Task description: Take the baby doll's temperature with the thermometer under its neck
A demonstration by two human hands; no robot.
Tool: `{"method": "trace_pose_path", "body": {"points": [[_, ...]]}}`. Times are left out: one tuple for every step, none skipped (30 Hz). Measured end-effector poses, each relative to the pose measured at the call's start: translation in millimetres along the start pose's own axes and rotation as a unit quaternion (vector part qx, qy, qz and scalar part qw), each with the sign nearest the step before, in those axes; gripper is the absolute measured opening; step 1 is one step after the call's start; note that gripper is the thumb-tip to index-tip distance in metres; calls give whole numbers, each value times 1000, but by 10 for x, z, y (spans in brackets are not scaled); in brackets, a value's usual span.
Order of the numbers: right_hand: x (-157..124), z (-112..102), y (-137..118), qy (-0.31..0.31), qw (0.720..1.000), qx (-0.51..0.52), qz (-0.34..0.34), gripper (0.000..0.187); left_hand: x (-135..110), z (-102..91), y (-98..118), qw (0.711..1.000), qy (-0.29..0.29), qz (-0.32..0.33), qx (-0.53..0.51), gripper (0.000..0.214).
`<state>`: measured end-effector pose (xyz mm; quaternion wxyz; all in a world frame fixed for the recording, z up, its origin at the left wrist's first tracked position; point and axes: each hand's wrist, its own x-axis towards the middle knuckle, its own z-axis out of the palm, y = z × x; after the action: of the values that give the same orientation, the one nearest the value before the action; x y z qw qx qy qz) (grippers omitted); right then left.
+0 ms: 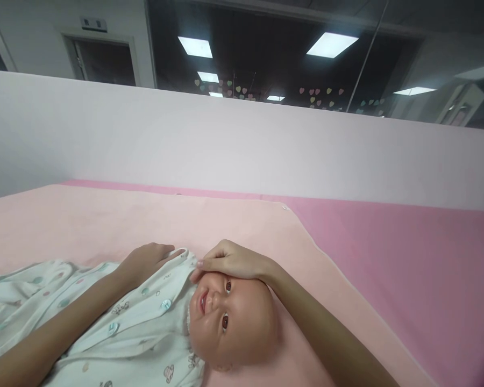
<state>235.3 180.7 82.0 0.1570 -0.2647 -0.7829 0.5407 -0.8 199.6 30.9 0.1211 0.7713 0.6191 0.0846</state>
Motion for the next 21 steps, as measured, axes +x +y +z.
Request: {"method": "trace_pose_path", "body": {"points": [[0,0,-2,1,1000,0,1,38,2,1,-3,1000,1,1,-1,51],[1,0,-6,-3,1000,-2,2,38,4,2,-5,1000,3,2,-2,51],[1,-1,-10,-10,1000,-6,4,37,6,3,-7,1000,5,4,-2,50],[2,-3,-14,-16,1000,-9,5,37,8,4,-8,1000,7,6,-2,50],[2,-5,-17,-20,1000,-11,6,37,8,4,-8,1000,6,7,-1,49],[2,-6,-18,-23,1000,-12,6,37,7,4,-7,1000,5,6,-1,49],[1,-6,-17,-25,1000,-11,5,37,6,3,-5,1000,3,4,-1,48],[0,-6,-15,-27,1000,-8,3,37,3,3,-2,1000,1,2,-2,48],[-1,-5,-13,-27,1000,-3,1,38,0,4,0,1000,1,-1,-3,47],[-2,-4,-12,-24,1000,3,-2,38,-2,4,2,1000,1,-3,-4,47],[-4,-3,-13,-19,1000,7,-4,39,-4,5,3,1000,2,-3,-5,46],[-6,-3,-16,-15,1000,9,-5,39,-6,6,4,1000,4,-3,-5,46],[-9,-3,-22,-12,1000,8,-4,39,-8,6,6,1000,5,-2,-4,47],[-11,-4,-29,-12,1000,5,-4,38,-9,5,8,1000,5,-1,-1,47],[-13,-5,-36,-14,1000,1,-2,37,-10,3,11,1000,4,-1,1,48],[-14,-6,-41,-16,1000,-2,-1,37,-12,-1,14,1000,3,-2,3,49],[-14,-7,-43,-17,1000,-4,1,36,-14,-5,19,1000,3,-3,4,49],[-14,-7,-40,-14,1000,-5,1,36,-17,-10,24,1000,2,-3,4,48],[-13,-7,-33,-8,1000,-6,0,36,-20,-16,29,1000,1,-3,1,47],[-11,-7,-22,0,1000,-8,-2,36,-23,-20,32,1000,0,-1,-2,46],[-9,-6,-12,8,1000,-9,-6,36,-25,-23,34,1000,-2,1,-4,45]]}}
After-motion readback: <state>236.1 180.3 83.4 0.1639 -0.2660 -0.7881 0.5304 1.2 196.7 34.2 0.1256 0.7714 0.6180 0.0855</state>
